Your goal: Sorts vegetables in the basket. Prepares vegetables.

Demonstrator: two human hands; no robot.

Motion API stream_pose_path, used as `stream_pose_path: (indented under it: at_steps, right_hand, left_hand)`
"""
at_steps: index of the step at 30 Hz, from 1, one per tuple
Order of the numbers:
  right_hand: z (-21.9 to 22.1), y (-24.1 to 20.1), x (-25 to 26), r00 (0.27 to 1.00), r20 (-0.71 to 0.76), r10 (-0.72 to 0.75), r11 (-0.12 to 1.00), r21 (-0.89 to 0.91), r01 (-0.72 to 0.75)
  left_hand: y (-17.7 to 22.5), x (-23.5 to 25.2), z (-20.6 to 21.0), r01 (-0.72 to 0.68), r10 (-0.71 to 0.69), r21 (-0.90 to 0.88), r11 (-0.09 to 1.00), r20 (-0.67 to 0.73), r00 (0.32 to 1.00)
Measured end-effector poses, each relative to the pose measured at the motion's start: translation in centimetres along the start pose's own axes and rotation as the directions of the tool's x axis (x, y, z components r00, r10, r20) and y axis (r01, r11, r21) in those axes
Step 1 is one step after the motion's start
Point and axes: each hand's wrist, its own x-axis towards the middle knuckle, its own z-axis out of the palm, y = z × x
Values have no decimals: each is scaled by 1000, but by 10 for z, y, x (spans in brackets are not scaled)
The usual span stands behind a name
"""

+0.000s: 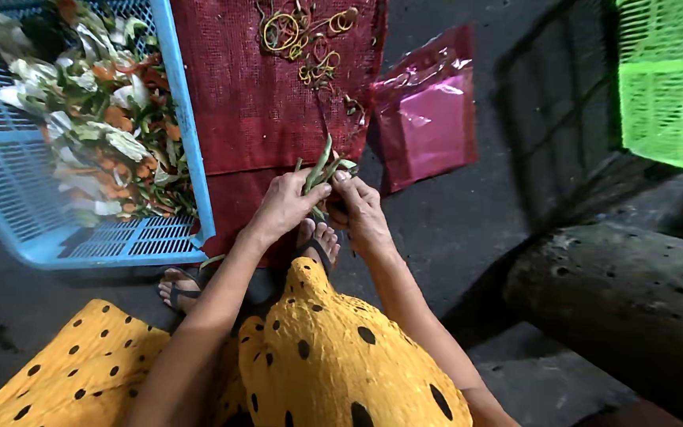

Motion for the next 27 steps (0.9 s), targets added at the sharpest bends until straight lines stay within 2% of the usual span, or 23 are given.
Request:
stream_pose_path:
  at_steps: [2,5,6,7,9,10,11,13,15,17,18,20,21,23,27]
  right_hand:
    - [-1,3,-3,999,-4,45,998,50,-44]
    - [-8,2,-11,992,-13,123,981,156,-119]
    - [-13,0,-15,987,-14,161,969,194,-155]
    - [-19,1,-19,978,-10,207,948,250,-198]
    - [-37,9,-31,955,76,286,846,448,-289]
    - [-46,17,-38,943,136,305,757,566,-326]
    - [-55,26,-46,929,184,320,654,667,-357]
    - [-69,41,-64,909,258,326,496,772,-397]
    - [-75,49,-79,902,303,309,450,789,-419]
    - [-74,51,-88,901,309,304,512,745,-428]
    - [-71,48,-88,907,279,316,605,677,-419]
    - [-60,41,-83,935,132,329,839,412,-354]
    - [-52,37,-77,949,33,314,913,265,-311]
    - [-39,32,-63,970,-87,228,971,96,-220]
    - [-19,16,-31,995,-77,66,997,-37,-69]
  left_hand:
    - [-4,0,3,-45,43,83,996,26,999]
    - [-20,0,9,-113,124,293,949,-21,992]
    - [-27,0,8,-101,121,314,944,-43,992]
    - [-32,-1,6,-57,75,237,970,-65,995]
    - [-31,-3,0,88,-94,-150,985,-34,995]
    - [-27,-4,-4,158,-163,-358,920,17,986]
    - [-23,-6,-7,211,-199,-494,844,78,977]
    - [-19,-7,-12,273,-198,-612,743,188,962]
    - [-19,-7,-13,300,-192,-650,698,233,953]
    - [-19,-7,-11,321,-218,-676,663,236,947]
    - [-19,-6,-10,321,-228,-687,652,226,947]
    - [-18,-5,-7,305,-242,-697,648,192,951]
    - [-18,-4,-6,294,-238,-697,654,179,955]
    - [-15,-3,-6,284,-229,-698,657,174,958]
    - [-4,-5,-5,261,-208,-659,706,159,965]
